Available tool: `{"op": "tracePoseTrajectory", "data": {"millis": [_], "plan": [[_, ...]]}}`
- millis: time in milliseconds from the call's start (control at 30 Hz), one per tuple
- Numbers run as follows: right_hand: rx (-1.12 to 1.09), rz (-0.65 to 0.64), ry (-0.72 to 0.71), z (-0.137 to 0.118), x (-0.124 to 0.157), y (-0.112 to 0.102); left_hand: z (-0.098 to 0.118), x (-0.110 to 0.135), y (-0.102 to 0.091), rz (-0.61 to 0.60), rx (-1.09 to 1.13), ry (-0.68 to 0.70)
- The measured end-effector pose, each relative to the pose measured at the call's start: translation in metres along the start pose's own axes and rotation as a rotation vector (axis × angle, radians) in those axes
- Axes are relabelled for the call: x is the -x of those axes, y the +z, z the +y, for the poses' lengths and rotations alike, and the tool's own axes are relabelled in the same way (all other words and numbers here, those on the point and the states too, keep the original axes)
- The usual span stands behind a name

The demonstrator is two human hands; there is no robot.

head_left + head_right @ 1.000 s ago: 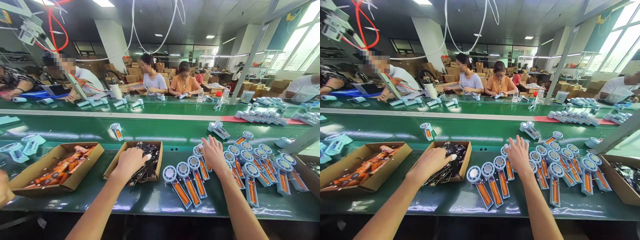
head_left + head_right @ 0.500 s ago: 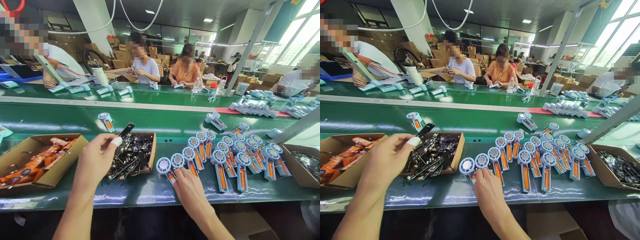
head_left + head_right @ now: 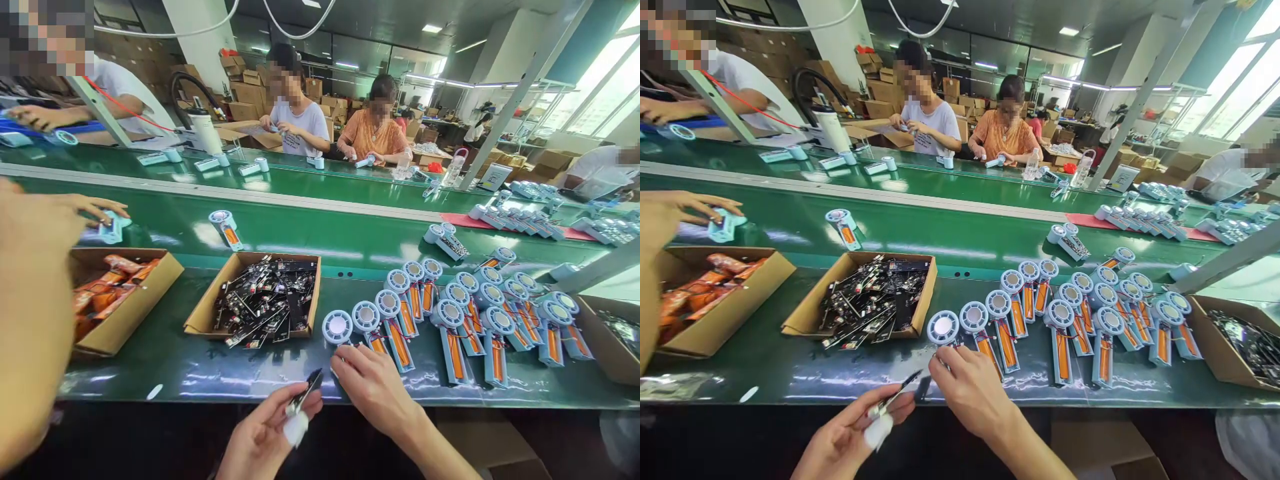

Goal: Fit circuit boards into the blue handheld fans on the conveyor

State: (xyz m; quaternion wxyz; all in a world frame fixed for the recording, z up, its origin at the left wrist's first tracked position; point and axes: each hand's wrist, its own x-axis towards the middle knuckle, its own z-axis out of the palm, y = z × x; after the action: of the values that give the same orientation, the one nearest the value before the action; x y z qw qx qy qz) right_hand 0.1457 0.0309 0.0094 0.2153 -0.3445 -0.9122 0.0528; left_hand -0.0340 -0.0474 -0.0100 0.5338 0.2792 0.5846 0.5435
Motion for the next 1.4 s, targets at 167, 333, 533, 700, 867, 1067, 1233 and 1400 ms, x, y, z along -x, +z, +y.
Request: {"op": "tracePoseTrajectory", "data": {"millis": [167,333,533,700,867,1067,1233,1400], "plan": [[-0.473,-0.083,0.291,0.010,-0.016,0.000,0.008,-0.022,-0.001,-0.056,-0.261,0.036],[-0.592,0.025,0.405,0.007,-0.010,0.002,-0.004,-0.024,0.011,-0.072,-0.251,0.126],[-0.646,0.037,0.294,0.006,-0.003,-0.002,-0.017,-0.019,0.008,-0.049,0.009,-0.106],[-0.575,0.095,0.333,0.008,-0.001,0.005,-0.017,-0.015,0.015,0.039,-0.203,-0.005],[-0.393,0.134,0.263,0.006,0.003,0.014,-0.007,-0.020,0.031,-0.016,-0.306,0.060],[-0.308,0.130,0.133,0.007,0.005,0.014,-0.004,-0.035,0.038,-0.154,-0.107,-0.176],[-0.430,0.128,0.134,0.008,0.003,0.011,-0.003,-0.036,0.038,-0.188,-0.037,-0.185],[-0.458,0.131,0.174,0.008,0.004,0.011,-0.005,-0.032,0.038,-0.161,-0.113,-0.136]]}}
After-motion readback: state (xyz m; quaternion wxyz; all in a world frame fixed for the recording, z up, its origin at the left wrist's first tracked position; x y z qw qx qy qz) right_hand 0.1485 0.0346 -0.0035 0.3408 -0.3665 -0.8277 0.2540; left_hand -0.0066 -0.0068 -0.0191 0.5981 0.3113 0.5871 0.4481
